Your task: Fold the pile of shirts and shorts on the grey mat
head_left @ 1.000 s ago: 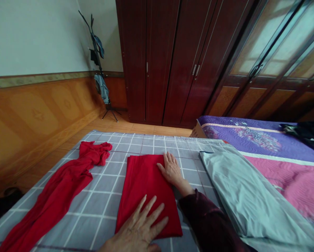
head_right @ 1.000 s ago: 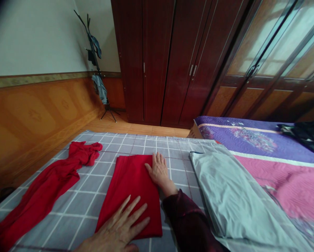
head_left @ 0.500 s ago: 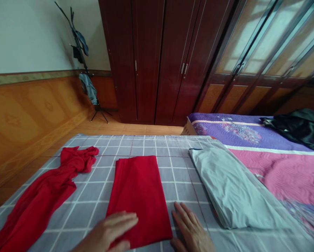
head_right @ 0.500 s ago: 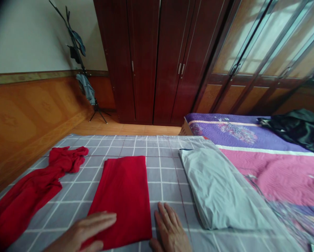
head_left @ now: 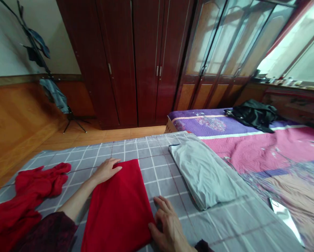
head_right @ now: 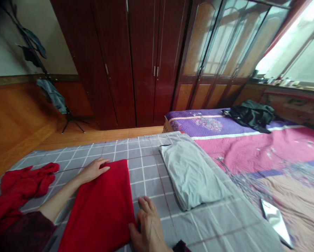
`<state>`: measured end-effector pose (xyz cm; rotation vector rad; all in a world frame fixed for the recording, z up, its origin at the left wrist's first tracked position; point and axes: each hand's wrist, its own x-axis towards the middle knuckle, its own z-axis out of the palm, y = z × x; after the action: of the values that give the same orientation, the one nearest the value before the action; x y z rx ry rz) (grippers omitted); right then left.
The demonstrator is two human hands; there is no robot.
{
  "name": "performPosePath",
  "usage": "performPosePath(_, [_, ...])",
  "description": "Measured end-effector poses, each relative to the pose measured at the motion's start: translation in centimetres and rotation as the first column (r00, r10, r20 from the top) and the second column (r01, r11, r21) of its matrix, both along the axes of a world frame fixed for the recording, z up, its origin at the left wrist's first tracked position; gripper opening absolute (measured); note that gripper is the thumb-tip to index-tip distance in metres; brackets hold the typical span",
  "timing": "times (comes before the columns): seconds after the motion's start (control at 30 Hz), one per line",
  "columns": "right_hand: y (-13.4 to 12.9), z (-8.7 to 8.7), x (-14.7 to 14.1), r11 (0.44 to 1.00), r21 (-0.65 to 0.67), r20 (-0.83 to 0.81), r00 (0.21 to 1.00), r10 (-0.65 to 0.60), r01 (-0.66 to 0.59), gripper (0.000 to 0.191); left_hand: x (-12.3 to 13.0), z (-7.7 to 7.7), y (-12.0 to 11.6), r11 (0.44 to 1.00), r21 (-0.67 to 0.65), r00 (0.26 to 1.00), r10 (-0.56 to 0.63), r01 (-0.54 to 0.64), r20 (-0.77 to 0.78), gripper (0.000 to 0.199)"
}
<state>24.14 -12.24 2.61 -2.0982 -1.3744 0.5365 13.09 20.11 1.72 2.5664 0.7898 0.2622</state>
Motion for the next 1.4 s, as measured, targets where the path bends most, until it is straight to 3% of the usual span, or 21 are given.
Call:
performPosePath(0.1, [-0.4,0.2,0.7,0.993,0.056,0.008,0.994,-0.105,0.104,0.011,1.2,-0.1,-0.5,0.999,-0.014,0.996,-0.040,0.039,-0.075,0.047])
performPosePath(0.23, [-1.5,0.5,2.1,0.946,-0.134,0.025,0.955,-0.295,0.296,0.011,2.8,0.2,-1.9,0.996,-0.068,0.990,-0.071,0.063,-0.124,0.037])
performPosePath(0.33, [-2.6,0.5,2.6,0.910,-0.216,-0.028,0.929,-0.369,0.355,0.015,3.7,0.5,-2.9,0.992,-0.099,0.987,-0.090,0.077,-0.134,0.030])
performPosePath(0.47, [-3.8,-0.1,2.6,0.900,-0.218,-0.147,0.899,-0.413,0.378,0.013,4.5,1.2,-3.8,0.972,-0.200,0.987,-0.138,0.119,-0.084,0.027])
performPosePath(0.7, [-6.9,-2.1,4.6,0.870,-0.016,-0.347,0.813,-0.468,0.493,0.021,5.4,2.2,-5.8,0.850,-0.482,0.968,-0.250,0.214,-0.010,0.037])
performPosePath(0.83, [-8.8,-2.3,5.6,0.883,-0.019,-0.408,0.802,-0.436,0.470,0.015,6.3,2.6,-7.4,0.771,-0.589,0.951,-0.309,0.243,-0.011,0.037])
performPosePath(0.9, [-9.3,-2.0,5.7,0.904,-0.050,-0.457,0.795,-0.399,0.425,0.008,6.7,2.6,-7.9,0.809,-0.544,0.952,-0.299,0.221,-0.058,0.040])
performPosePath(1.0, [-9.9,-1.5,6.0,0.922,-0.083,-0.540,0.761,-0.359,0.377,0.007,7.3,2.2,-8.5,0.938,-0.311,0.980,-0.186,0.154,-0.074,0.044])
performPosePath(1.1, [-10.8,-0.4,6.8,0.912,-0.048,-0.611,0.710,-0.349,0.407,0.011,8.2,2.3,-9.2,0.966,-0.188,0.979,-0.193,0.179,-0.062,0.043])
performPosePath(1.23, [-12.8,2.5,8.6,0.883,0.026,-0.654,0.676,-0.339,0.469,0.022,10.5,5.0,-10.4,0.931,-0.212,0.950,-0.309,0.297,-0.028,0.039])
performPosePath(1.4, [-15.5,7.5,10.6,0.786,0.144,-0.656,0.653,-0.379,0.601,0.031,15.0,11.2,-11.8,0.840,-0.354,0.911,-0.377,0.411,0.164,0.046])
